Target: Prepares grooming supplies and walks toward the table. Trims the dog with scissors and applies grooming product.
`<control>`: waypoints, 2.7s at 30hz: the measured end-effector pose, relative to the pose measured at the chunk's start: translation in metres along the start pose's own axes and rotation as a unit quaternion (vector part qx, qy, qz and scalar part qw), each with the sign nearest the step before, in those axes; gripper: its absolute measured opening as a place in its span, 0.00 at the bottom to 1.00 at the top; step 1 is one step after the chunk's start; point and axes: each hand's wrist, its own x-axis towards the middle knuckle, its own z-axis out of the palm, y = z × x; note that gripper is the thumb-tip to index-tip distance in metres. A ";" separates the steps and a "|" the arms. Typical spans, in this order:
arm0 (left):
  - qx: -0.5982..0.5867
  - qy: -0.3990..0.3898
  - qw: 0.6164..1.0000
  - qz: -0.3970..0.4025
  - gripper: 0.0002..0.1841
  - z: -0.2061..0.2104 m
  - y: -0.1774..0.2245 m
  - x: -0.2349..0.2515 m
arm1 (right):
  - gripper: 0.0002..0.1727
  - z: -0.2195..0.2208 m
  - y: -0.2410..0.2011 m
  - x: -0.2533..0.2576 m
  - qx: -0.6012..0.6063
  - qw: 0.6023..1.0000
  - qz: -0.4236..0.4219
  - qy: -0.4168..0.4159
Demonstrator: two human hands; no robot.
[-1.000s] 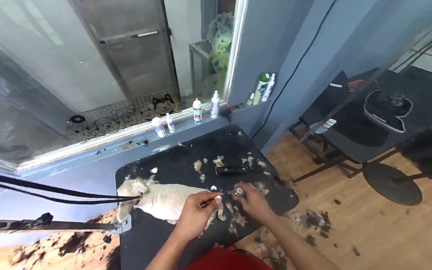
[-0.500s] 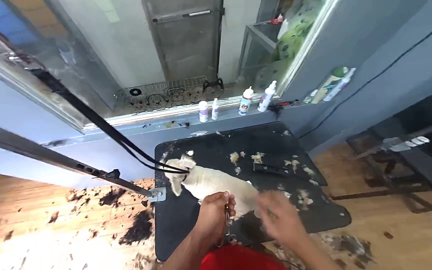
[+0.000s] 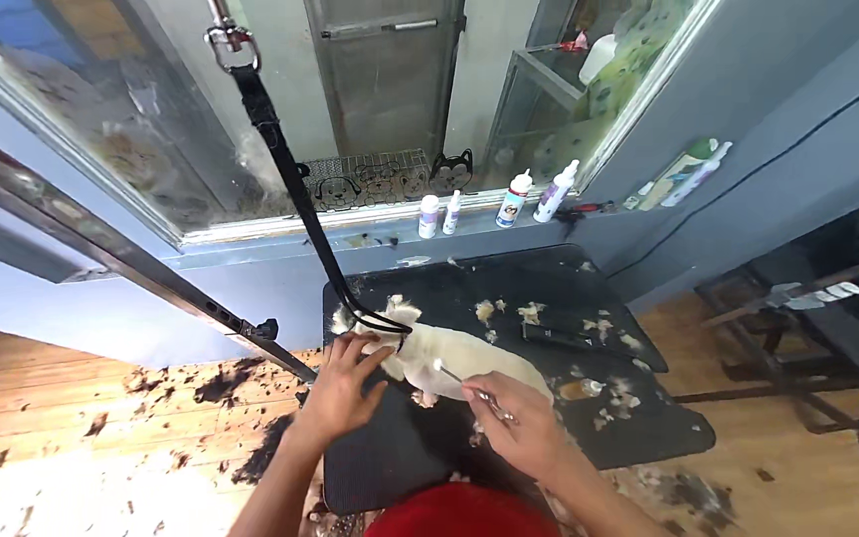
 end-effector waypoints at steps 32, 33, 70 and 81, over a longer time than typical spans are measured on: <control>-0.089 -0.284 0.954 -0.041 0.18 -0.017 -0.018 0.129 | 0.14 0.083 0.035 0.037 -0.075 0.982 -0.160 -0.072; -0.093 -0.286 0.953 -0.043 0.18 -0.016 -0.018 0.131 | 0.15 0.081 0.033 0.038 -0.078 0.981 -0.165 -0.059; -0.172 -0.302 0.936 -0.050 0.10 -0.008 -0.012 0.137 | 0.10 0.078 0.048 0.073 0.062 0.982 0.075 -0.163; -0.174 -0.316 0.932 -0.028 0.09 -0.005 -0.012 0.137 | 0.10 0.082 0.041 0.062 0.109 0.974 0.107 -0.165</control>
